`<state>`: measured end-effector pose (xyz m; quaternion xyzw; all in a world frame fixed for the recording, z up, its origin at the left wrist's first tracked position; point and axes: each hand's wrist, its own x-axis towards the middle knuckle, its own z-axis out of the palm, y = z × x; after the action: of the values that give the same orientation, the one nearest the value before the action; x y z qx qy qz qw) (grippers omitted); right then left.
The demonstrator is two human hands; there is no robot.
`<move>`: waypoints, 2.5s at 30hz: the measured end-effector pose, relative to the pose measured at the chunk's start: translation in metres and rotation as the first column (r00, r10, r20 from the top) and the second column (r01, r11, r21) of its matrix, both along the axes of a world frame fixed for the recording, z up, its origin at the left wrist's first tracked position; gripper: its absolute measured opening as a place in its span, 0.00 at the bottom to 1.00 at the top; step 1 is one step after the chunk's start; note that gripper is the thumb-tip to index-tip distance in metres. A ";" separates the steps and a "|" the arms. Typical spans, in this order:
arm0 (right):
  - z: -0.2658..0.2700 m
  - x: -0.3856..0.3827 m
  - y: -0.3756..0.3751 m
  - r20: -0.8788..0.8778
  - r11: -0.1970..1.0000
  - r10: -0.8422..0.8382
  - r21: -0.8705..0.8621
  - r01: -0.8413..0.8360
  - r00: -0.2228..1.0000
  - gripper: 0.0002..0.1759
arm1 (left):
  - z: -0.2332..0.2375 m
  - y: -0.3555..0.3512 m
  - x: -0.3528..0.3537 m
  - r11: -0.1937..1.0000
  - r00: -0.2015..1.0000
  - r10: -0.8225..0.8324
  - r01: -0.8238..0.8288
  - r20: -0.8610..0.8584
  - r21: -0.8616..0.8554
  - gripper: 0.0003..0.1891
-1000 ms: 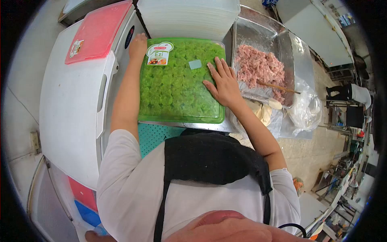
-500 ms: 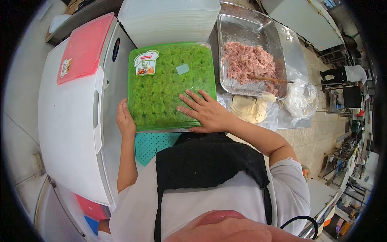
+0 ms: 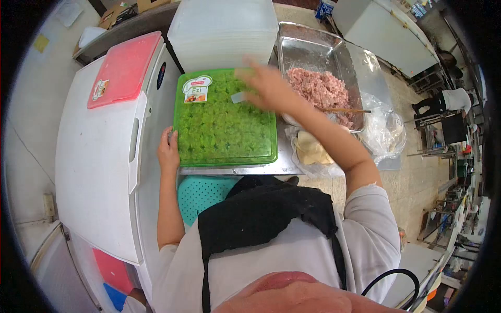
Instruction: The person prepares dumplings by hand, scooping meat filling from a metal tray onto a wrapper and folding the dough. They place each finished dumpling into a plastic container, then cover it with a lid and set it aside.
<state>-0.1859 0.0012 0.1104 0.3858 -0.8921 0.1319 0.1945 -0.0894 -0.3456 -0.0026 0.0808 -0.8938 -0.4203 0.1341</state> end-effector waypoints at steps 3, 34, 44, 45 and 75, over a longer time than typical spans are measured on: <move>0.035 -0.073 0.021 -0.183 0.939 -0.341 -0.104 0.326 0.922 0.30 | 0.005 0.001 0.002 0.999 1.000 0.009 -0.010 -0.024 -0.031 0.17; 0.173 -0.193 0.057 0.054 0.706 -0.131 -0.696 0.132 0.990 0.17 | 0.000 0.001 0.000 1.000 0.999 0.021 -0.021 -0.024 0.016 0.17; 0.194 -0.182 0.060 0.035 -0.249 0.395 -0.958 0.144 0.918 0.16 | 0.006 0.006 0.001 1.000 1.000 0.023 -0.023 -0.014 0.021 0.16; 0.181 -0.172 0.063 0.039 -0.339 0.467 -0.915 0.219 0.883 0.16 | 0.004 0.005 0.002 0.998 0.999 0.022 -0.021 -0.026 0.051 0.17; -0.029 0.100 0.051 -0.040 0.987 -0.021 -0.161 0.014 0.999 0.13 | 0.100 -0.017 -0.025 0.602 0.931 -0.054 0.319 -0.361 0.732 0.30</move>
<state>-0.0860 0.0524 0.0815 0.3636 -0.8778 0.1937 0.2445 -0.1144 -0.3630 0.0976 -0.0295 -0.5942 -0.7844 0.1753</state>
